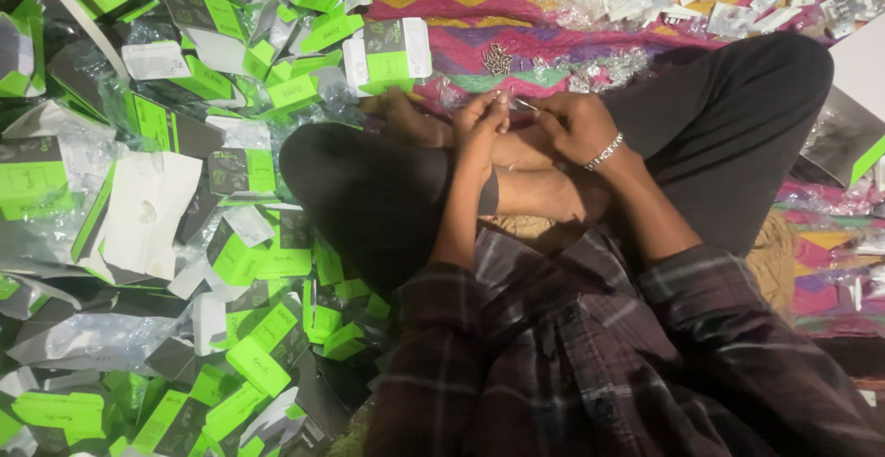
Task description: The person sits cross-legged on a mat on the floor surrounded by piles of small white plastic parts and green boxes, assembling small switch or socket components by hand. They pick up parts, fit pieces together on their lap, and set completed assemblies aside among the piles.
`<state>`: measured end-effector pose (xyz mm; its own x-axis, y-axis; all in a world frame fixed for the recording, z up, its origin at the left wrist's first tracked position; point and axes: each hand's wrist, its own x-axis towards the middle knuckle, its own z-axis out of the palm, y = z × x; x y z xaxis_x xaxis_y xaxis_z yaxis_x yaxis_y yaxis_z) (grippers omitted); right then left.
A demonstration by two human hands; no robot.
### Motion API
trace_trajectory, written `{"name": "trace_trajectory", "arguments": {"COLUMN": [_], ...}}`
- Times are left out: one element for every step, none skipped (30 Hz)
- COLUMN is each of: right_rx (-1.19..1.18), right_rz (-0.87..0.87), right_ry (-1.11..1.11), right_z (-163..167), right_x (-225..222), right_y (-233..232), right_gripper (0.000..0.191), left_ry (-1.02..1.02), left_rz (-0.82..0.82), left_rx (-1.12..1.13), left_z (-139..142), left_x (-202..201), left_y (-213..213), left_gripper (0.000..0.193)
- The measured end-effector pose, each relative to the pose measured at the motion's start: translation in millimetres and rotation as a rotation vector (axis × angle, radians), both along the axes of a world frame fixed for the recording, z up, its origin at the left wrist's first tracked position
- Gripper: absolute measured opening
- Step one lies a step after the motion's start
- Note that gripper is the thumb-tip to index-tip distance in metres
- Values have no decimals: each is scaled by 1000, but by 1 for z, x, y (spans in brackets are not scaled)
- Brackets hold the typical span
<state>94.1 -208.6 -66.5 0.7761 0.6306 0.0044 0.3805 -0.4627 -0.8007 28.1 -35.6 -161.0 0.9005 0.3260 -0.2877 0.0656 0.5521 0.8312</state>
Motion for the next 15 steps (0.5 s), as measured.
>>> {"name": "trace_trajectory", "arguments": {"right_rx": [4,8,11,-14,-39,-65,-72,-80,-87,-66,-46,-25,-67,-109,-150], "right_rz": [14,26,38,33,31,28,22,16,8,19,29,40,25,11,-3], "right_ry": [-9,-19,-30,-31,-32,-33,-12,9,29,-2,-32,-61,-48,-33,-20], "right_z": [-1,-2,-3,-5,-5,-6,-6,-6,-6,-5,-4,-3,-2,-1,0], "right_x": [-1,-1,-1,0,0,0,0,0,-1,-1,-2,-4,-4,-5,-6], "right_y": [1,2,2,3,3,4,4,4,4,4,5,5,6,8,9], "right_gripper": [28,27,26,25,25,25,24,24,23,25,26,28,26,24,22], "left_ry": [21,41,58,75,93,86,80,74,62,49,37,31,26,20,11], "left_rz": [-14,-29,-27,-24,-19,-17,-16,-15,-22,-30,-38,-45,-52,-59,-50], "left_rx": [9,18,11,5,0,24,50,75,112,147,182,245,308,372,425], "left_z": [0,1,2,2,2,2,1,1,0,-2,-2,-2,-3,-3,-2], "left_x": [0,0,1,1,1,1,1,1,1,0,0,0,-1,-1,-2], "left_y": [-1,-1,-2,-2,-2,-2,-2,-2,-2,-2,-3,-3,-4,-4,-6], "left_gripper": [16,16,17,17,18,18,19,20,20,20,20,20,20,21,20]}}
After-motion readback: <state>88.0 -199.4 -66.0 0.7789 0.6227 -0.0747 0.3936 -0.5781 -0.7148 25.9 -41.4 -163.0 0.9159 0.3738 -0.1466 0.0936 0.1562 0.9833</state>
